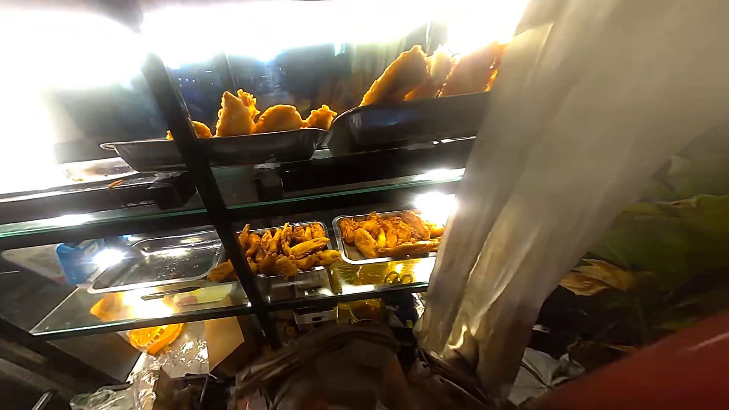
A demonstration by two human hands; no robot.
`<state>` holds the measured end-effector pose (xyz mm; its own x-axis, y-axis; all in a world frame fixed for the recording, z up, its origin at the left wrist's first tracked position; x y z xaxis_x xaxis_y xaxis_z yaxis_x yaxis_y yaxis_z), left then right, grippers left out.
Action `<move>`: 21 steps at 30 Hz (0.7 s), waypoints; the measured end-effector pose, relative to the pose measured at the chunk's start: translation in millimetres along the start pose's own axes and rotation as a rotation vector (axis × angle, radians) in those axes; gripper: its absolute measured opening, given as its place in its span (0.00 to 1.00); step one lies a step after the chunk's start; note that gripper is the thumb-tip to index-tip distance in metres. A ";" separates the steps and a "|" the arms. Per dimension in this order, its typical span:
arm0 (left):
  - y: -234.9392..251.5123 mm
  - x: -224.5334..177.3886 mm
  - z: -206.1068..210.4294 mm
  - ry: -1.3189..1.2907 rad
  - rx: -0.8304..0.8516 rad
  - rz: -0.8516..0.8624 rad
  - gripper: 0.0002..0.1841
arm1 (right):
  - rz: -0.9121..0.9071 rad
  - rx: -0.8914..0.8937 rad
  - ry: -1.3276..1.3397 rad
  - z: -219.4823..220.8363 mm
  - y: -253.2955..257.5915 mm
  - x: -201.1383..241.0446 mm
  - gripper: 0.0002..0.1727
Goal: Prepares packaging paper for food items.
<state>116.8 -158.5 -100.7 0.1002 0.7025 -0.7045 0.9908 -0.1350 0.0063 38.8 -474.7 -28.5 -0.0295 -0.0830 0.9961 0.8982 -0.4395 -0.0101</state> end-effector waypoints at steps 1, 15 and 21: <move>5.5 -5.0 -1.4 -0.140 0.008 -0.059 0.30 | -0.076 0.005 -0.007 2.0 3.8 -5.3 0.24; 1.8 1.7 2.5 -0.343 0.072 -0.038 0.37 | -0.104 0.003 -0.172 -25.6 -3.5 -75.0 0.40; 13.1 -16.4 8.1 -0.475 -0.079 0.020 0.45 | -0.039 -0.017 -0.142 -12.1 6.7 -68.5 0.29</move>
<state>127.5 -177.4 -94.8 0.0851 0.3014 -0.9497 0.9948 -0.0790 0.0641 41.5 -482.7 -97.8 -0.0006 0.0614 0.9981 0.8899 -0.4553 0.0285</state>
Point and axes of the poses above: each hand's wrist, its own y-axis towards the middle knuckle, its own z-axis out of the palm, x = y × z, the point moved 8 cm from there along y, towards the middle knuckle, and after that the axes turned 2 degrees about y, right-handed, at the moved point
